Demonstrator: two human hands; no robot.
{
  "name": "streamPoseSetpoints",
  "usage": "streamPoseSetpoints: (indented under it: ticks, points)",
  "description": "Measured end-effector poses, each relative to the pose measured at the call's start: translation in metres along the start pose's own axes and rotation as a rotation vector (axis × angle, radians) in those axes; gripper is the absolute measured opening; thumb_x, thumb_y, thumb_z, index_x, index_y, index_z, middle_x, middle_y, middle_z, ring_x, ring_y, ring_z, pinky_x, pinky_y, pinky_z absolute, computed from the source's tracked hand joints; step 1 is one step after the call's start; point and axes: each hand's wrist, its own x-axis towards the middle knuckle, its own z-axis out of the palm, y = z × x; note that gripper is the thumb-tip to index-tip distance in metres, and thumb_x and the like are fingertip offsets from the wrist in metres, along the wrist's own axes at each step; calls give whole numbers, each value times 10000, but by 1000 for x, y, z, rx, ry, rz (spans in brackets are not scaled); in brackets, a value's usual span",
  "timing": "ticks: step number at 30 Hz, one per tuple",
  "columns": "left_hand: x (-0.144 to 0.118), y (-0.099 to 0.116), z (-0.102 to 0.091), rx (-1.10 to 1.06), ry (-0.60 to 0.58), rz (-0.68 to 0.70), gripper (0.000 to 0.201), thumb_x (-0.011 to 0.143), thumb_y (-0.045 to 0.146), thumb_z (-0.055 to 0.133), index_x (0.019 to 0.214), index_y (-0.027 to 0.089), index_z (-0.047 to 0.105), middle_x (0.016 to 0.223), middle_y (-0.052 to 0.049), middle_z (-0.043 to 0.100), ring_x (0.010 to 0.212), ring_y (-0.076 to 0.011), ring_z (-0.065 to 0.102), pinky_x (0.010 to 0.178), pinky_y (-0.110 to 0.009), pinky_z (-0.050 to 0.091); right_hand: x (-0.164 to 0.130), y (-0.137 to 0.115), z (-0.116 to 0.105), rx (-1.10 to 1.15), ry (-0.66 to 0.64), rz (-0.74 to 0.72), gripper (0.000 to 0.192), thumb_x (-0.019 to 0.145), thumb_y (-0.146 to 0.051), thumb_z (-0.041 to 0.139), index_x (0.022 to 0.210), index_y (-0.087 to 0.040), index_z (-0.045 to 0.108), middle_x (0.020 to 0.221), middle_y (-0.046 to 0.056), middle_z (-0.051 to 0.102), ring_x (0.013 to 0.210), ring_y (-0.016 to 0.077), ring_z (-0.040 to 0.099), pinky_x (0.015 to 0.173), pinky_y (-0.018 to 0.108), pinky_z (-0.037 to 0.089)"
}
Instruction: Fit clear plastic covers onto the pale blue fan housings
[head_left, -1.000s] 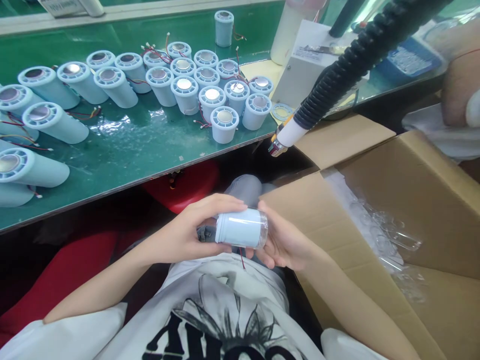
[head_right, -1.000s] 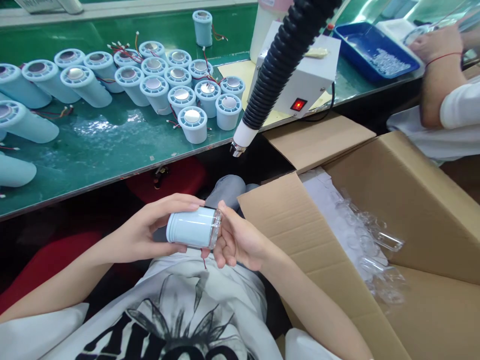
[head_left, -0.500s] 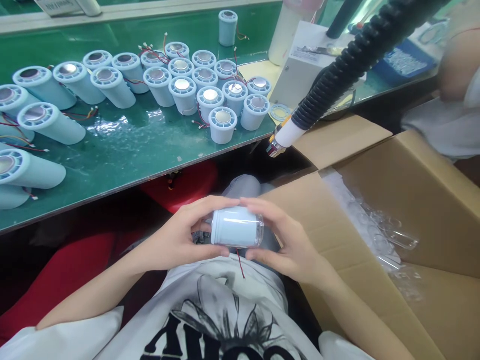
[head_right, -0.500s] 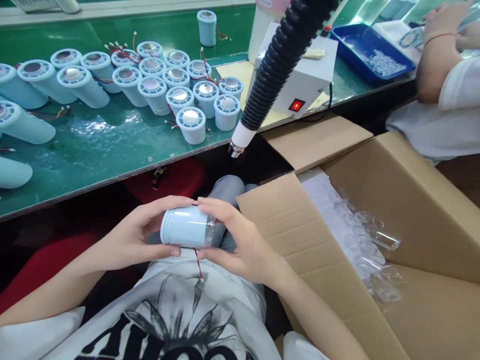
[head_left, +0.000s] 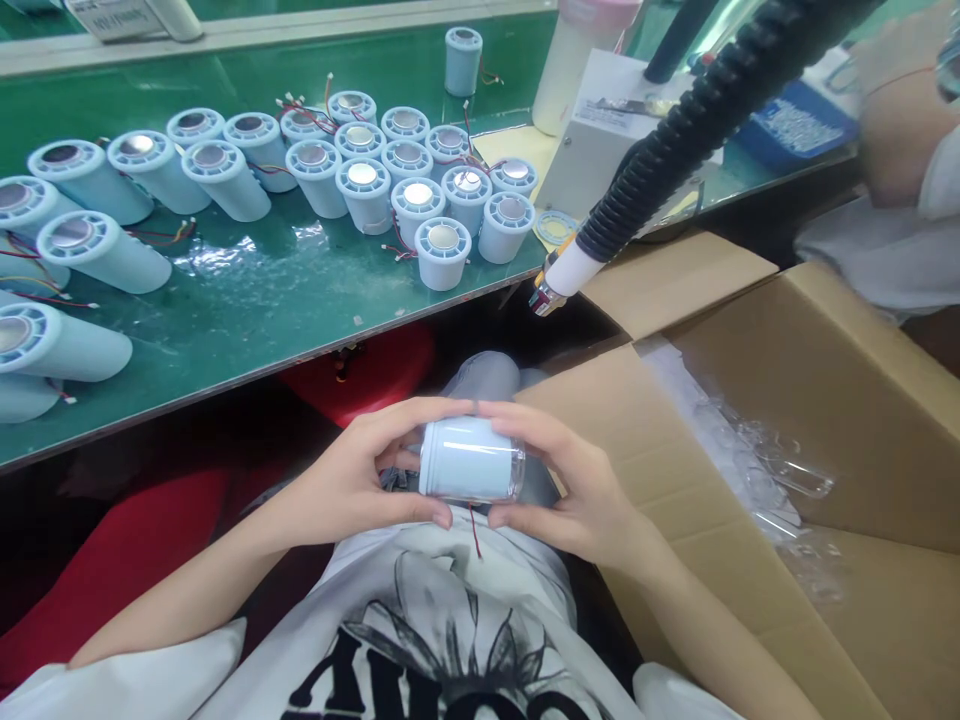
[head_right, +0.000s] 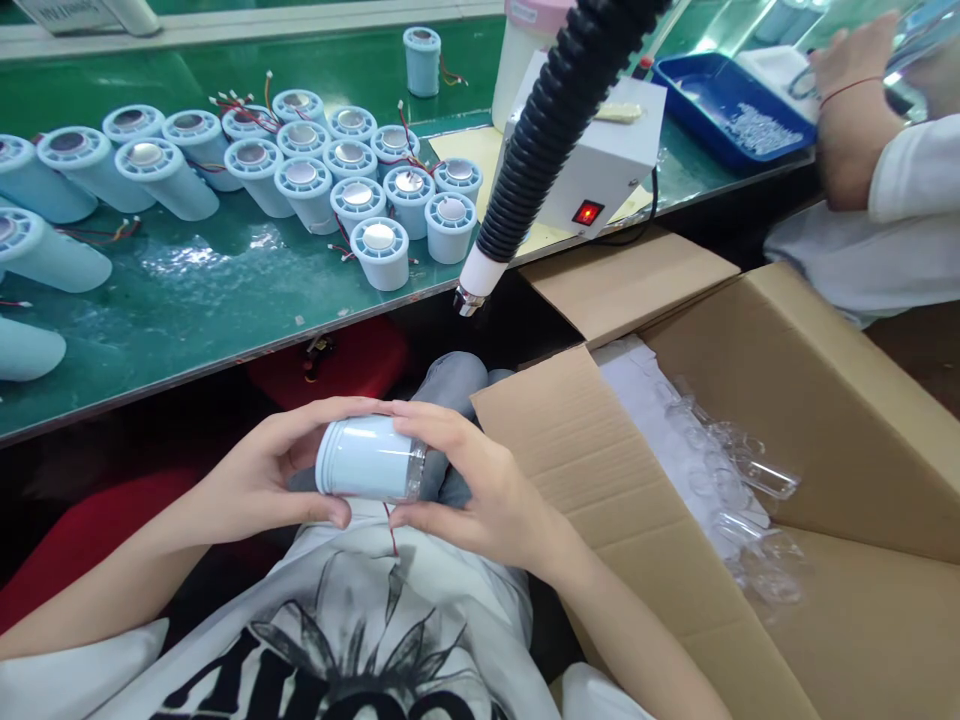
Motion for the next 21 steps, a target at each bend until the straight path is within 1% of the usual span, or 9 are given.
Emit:
streamPoseSetpoints:
  ticks: [2, 4, 6, 9, 12, 14, 16, 19, 21]
  points:
    - [-2, 1, -1, -9, 23, -2, 713, 683, 108, 799, 1305, 350, 549, 1334, -62, 559, 1129, -247, 610, 894, -298, 561, 2, 1, 5, -33, 18, -72, 630, 812, -232, 727, 1368, -263, 429, 1392, 108, 514, 1277, 234, 499, 1060, 389, 446]
    - [-5, 2, -1, -47, 57, -59, 666, 697, 157, 799, 1293, 322, 554, 1235, -64, 613, 1018, -222, 655, 833, -289, 578, 7, 4, 14, -37, 66, -143, 575, 855, -291, 665, 1377, -239, 428, 1354, 134, 530, 1250, 259, 517, 1026, 420, 470]
    - [-9, 2, -2, -121, 104, -180, 572, 744, 263, 769, 1271, 268, 546, 1021, -50, 669, 787, -167, 684, 673, -251, 591, 12, 10, 26, -38, 150, -197, 479, 904, -360, 566, 1353, -224, 466, 1271, 145, 563, 1174, 274, 562, 945, 439, 519]
    - [-19, -1, -7, -187, 208, -307, 477, 822, 458, 649, 1188, 177, 531, 711, 4, 619, 481, -98, 579, 414, -175, 482, 20, 21, 39, -141, 239, -348, 391, 934, -348, 481, 1300, -220, 531, 1237, 146, 547, 1075, 261, 587, 814, 410, 566]
    - [-36, -5, -14, -88, 394, -195, 426, 830, 490, 618, 1109, 184, 519, 728, 6, 597, 517, -99, 567, 407, -158, 439, 21, 30, 44, -202, 353, -493, 415, 902, -265, 513, 1317, -240, 521, 1347, 141, 485, 1073, 263, 580, 769, 415, 571]
    - [-51, -7, -16, 113, 558, -47, 397, 791, 395, 692, 1100, 222, 511, 873, -16, 616, 676, -129, 617, 529, -188, 496, 19, 34, 48, -106, 454, -434, 453, 883, -225, 522, 1335, -249, 495, 1360, 129, 492, 1094, 278, 581, 774, 443, 564]
    - [-65, -7, -15, 372, 704, 116, 479, 737, 296, 749, 1138, 260, 489, 998, -34, 614, 831, -172, 634, 670, -245, 524, 16, 37, 59, 17, 489, -313, 457, 877, -218, 517, 1331, -256, 486, 1340, 114, 513, 1149, 298, 552, 802, 464, 552]
    - [-81, -5, -11, 686, 862, 331, 626, 680, 273, 776, 1212, 285, 444, 1051, -53, 591, 900, -209, 615, 759, -318, 512, 12, 35, 87, 182, 447, -130, 420, 892, -214, 492, 1304, -292, 491, 1371, 88, 479, 1160, 273, 540, 834, 424, 544]
    - [-89, 0, -9, 832, 957, 381, 635, 661, 269, 776, 1208, 277, 453, 1031, -52, 579, 875, -203, 602, 757, -321, 505, 11, 31, 107, 300, 403, 46, 411, 920, -208, 462, 1320, -303, 461, 1405, 97, 439, 1118, 244, 577, 843, 398, 549]
